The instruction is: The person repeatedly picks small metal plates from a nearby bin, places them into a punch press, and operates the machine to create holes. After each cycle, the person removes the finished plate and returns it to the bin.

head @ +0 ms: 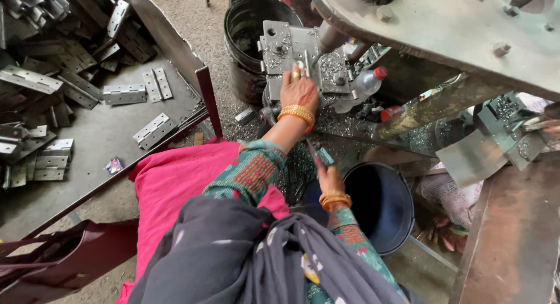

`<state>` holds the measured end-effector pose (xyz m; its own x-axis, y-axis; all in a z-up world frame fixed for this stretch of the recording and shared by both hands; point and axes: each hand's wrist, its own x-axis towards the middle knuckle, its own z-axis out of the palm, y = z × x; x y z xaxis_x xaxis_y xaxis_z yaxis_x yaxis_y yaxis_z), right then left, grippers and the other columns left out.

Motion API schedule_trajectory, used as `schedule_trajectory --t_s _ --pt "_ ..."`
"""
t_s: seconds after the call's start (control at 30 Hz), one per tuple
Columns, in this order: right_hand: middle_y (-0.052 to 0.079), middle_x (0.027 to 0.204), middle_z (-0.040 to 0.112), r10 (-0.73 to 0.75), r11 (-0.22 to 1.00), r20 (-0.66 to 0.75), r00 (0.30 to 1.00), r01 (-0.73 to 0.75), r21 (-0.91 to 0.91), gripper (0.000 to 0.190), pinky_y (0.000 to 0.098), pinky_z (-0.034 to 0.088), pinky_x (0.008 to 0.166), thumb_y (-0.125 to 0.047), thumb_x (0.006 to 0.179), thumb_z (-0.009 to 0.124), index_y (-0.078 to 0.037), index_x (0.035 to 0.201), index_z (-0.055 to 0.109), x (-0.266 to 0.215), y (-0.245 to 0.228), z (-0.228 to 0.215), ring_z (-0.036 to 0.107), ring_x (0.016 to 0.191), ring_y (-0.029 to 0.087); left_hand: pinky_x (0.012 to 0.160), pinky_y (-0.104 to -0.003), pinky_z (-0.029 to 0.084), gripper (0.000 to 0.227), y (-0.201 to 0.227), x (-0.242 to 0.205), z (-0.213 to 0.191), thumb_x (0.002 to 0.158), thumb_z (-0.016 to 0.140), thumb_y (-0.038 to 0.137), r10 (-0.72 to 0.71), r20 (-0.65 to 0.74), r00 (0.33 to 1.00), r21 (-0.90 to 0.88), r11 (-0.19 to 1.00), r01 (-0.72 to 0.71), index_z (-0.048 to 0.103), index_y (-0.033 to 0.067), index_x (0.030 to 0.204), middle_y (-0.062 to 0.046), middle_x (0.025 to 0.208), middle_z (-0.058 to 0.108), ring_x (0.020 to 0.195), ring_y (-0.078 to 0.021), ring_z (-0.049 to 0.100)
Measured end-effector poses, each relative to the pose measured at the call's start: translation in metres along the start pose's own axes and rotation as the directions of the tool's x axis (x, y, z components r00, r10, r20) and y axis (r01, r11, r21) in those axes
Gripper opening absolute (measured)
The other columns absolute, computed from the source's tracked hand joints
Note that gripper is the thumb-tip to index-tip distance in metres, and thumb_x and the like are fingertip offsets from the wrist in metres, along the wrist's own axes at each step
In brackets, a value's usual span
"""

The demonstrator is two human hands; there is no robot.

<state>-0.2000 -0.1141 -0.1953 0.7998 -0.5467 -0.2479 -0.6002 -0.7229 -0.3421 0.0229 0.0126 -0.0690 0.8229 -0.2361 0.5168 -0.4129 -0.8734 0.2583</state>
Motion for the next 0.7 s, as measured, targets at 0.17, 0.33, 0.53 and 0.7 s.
schedule_trajectory --t_s 0.17,0.33,0.53,0.7 --pt "0.024 0.097 0.074 0.059 0.998 0.108 0.992 -0.061 0.01 0.067 0.0583 0.051 0.082 -0.065 0.099 0.042 -0.007 0.098 0.075 0.014 -0.02 -0.03 0.067 0.099 0.049 0.104 -0.046 0.034 0.031 -0.018 0.015 0.006 0.094 0.047 0.017 0.045 0.25 0.967 0.012 0.999 -0.05 0.077 0.0073 0.099 -0.018 0.12 0.072 0.135 -0.0294 0.051" --pt "0.023 0.098 0.075 -0.057 0.996 -0.015 0.998 0.056 -0.069 0.06 0.0574 0.054 0.082 -0.057 0.101 0.037 -0.013 0.1 0.079 -0.002 -0.021 -0.046 0.072 0.095 0.046 0.105 -0.046 0.033 0.034 -0.018 0.02 0.008 0.093 0.046 0.015 -0.002 0.182 0.983 0.167 0.986 -0.029 0.074 0.0066 0.112 -0.017 0.135 0.065 0.14 -0.0311 0.048" --pt "0.025 0.096 0.073 0.099 0.995 0.122 0.988 -0.1 0.006 0.066 0.0559 0.051 0.082 -0.065 0.101 0.046 -0.006 0.099 0.073 -0.012 -0.039 -0.034 0.066 0.098 0.048 0.115 -0.052 0.025 0.036 -0.025 0.008 0.003 0.096 0.044 0.018 0.001 0.324 0.946 -0.048 0.999 0.016 0.071 0.0066 0.117 -0.015 0.147 0.056 0.145 -0.0327 0.04" --pt "0.023 0.097 0.073 -0.087 0.994 -0.015 0.996 0.086 -0.062 0.07 0.0589 0.051 0.078 -0.068 0.099 0.034 -0.013 0.098 0.077 0.011 -0.005 -0.041 0.068 0.095 0.049 0.117 -0.052 0.023 0.043 -0.017 0.025 0.032 0.099 0.043 0.017 -0.041 0.198 0.979 0.23 0.973 -0.006 0.067 0.001 0.13 -0.02 0.147 0.056 0.146 -0.0338 0.041"
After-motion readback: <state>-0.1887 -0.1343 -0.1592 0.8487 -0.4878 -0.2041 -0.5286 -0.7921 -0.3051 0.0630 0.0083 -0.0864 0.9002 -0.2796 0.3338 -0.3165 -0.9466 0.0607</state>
